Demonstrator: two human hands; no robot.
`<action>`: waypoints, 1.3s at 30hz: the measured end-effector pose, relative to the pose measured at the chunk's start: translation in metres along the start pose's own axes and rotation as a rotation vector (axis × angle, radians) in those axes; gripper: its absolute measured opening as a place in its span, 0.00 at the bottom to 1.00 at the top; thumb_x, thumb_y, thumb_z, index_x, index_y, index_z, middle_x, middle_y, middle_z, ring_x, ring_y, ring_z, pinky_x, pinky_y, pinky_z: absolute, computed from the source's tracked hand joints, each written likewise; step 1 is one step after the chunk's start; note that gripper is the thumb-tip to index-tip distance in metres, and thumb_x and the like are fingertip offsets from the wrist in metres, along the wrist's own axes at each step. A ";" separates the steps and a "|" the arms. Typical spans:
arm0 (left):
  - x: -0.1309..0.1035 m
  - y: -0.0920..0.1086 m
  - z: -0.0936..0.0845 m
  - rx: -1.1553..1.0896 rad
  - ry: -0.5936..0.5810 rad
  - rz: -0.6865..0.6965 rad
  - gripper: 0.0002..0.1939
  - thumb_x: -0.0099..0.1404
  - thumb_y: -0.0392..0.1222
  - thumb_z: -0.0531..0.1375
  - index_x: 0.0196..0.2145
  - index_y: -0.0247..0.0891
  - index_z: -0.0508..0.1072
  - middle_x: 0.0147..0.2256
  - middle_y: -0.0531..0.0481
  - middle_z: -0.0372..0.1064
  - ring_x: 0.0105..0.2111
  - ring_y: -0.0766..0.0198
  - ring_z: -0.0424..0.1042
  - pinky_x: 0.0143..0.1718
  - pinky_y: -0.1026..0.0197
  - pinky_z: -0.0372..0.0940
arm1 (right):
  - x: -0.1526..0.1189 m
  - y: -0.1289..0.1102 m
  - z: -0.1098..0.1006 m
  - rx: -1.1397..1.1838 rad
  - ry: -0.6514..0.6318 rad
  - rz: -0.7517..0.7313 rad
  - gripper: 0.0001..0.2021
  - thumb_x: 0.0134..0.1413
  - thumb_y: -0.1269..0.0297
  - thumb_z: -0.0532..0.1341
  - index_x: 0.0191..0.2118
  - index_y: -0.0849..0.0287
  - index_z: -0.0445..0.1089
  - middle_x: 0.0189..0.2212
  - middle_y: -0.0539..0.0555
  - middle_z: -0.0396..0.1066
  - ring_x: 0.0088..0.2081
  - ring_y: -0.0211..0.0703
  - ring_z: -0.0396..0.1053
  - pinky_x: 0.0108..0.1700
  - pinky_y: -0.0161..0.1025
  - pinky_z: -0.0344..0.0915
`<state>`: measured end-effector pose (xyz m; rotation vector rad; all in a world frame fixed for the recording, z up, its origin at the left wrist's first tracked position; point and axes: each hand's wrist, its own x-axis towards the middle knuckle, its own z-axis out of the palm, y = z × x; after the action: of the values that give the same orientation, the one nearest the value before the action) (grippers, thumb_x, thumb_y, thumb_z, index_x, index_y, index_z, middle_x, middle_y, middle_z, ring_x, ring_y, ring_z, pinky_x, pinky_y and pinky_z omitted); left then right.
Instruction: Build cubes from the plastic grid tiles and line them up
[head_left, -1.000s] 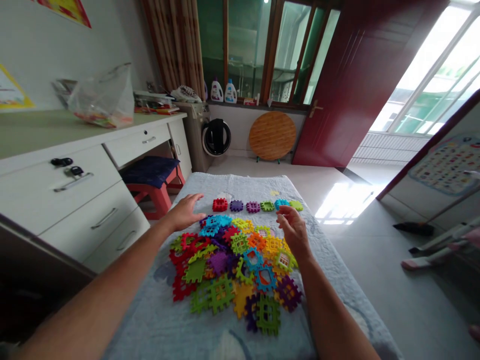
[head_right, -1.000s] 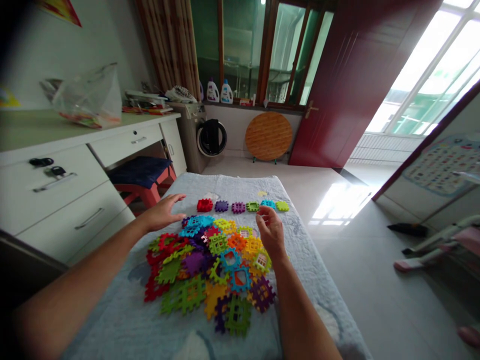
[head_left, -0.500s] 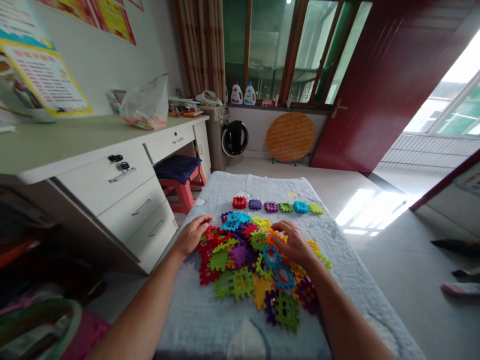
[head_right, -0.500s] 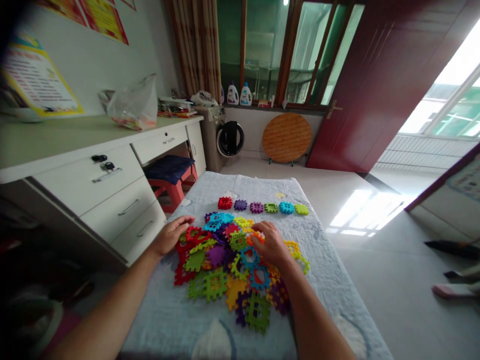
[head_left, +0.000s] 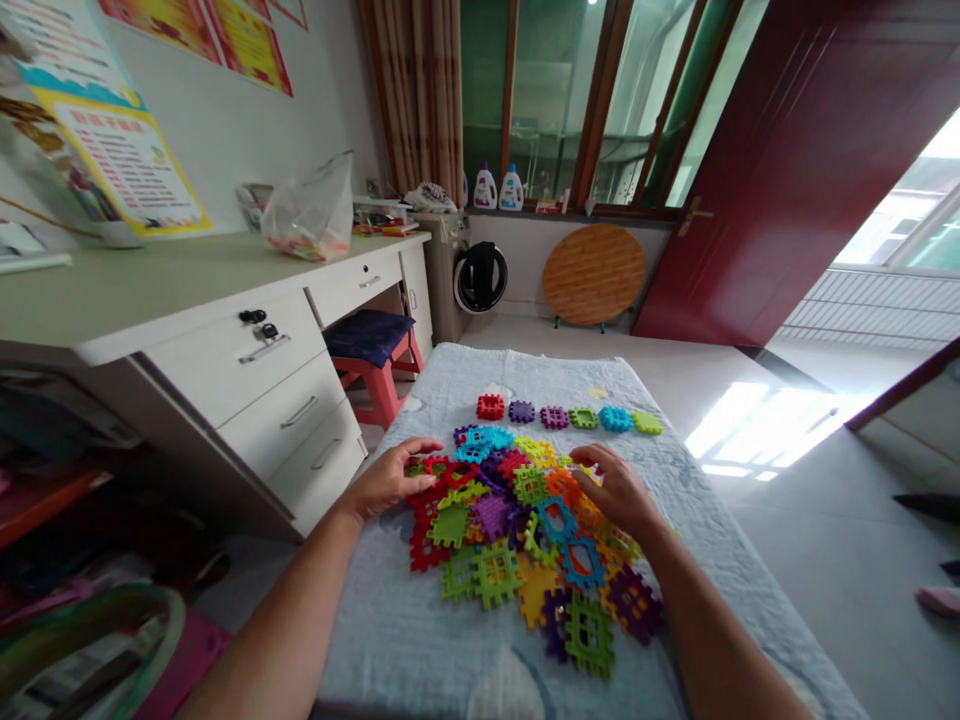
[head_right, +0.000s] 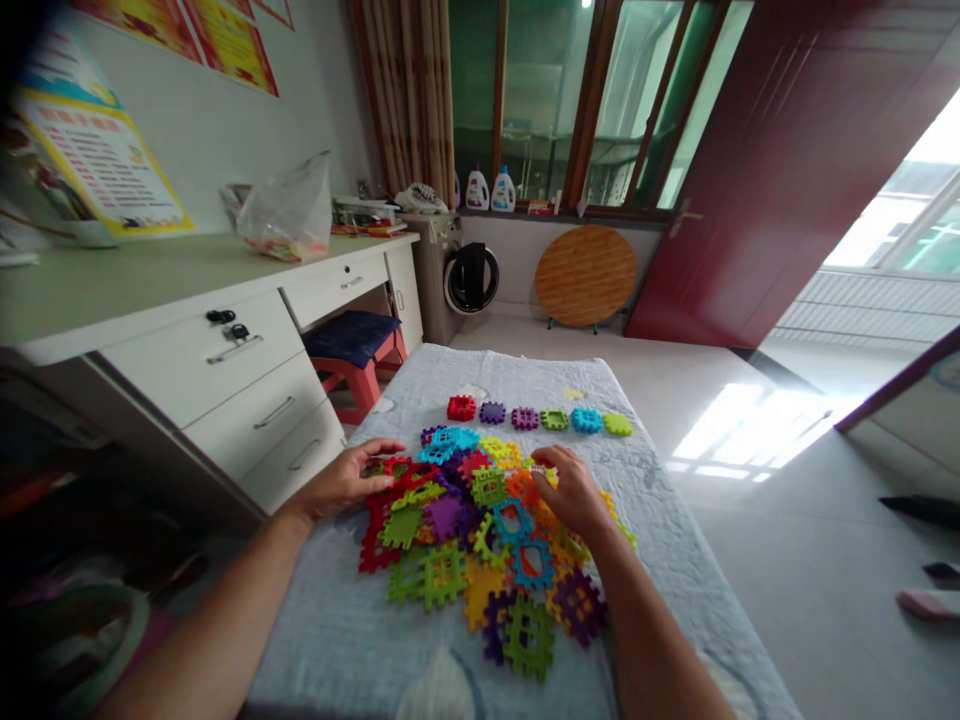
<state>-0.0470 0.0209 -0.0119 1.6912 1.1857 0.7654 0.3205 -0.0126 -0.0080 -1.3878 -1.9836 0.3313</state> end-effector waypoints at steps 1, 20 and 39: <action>0.000 0.000 0.001 0.005 0.014 0.003 0.28 0.50 0.48 0.65 0.49 0.39 0.70 0.47 0.45 0.72 0.47 0.54 0.71 0.49 0.54 0.65 | 0.000 0.000 0.000 0.000 0.004 0.002 0.09 0.51 0.66 0.56 0.38 0.57 0.70 0.33 0.54 0.71 0.36 0.44 0.67 0.39 0.42 0.64; 0.002 0.006 0.010 0.039 0.274 0.139 0.16 0.58 0.44 0.55 0.44 0.37 0.70 0.38 0.49 0.71 0.38 0.61 0.71 0.42 0.60 0.67 | 0.000 0.000 0.001 0.031 0.019 0.046 0.08 0.51 0.67 0.55 0.36 0.59 0.70 0.30 0.52 0.70 0.31 0.40 0.67 0.34 0.38 0.63; 0.012 0.020 0.027 0.690 0.372 0.357 0.13 0.62 0.47 0.56 0.41 0.39 0.72 0.45 0.45 0.69 0.48 0.55 0.66 0.53 0.52 0.58 | 0.000 -0.003 0.002 0.019 -0.006 0.032 0.07 0.50 0.69 0.56 0.36 0.59 0.69 0.30 0.52 0.69 0.31 0.39 0.66 0.36 0.37 0.62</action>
<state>-0.0119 0.0211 -0.0047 2.4511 1.5391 0.9873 0.3170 -0.0135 -0.0076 -1.4097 -1.9597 0.3690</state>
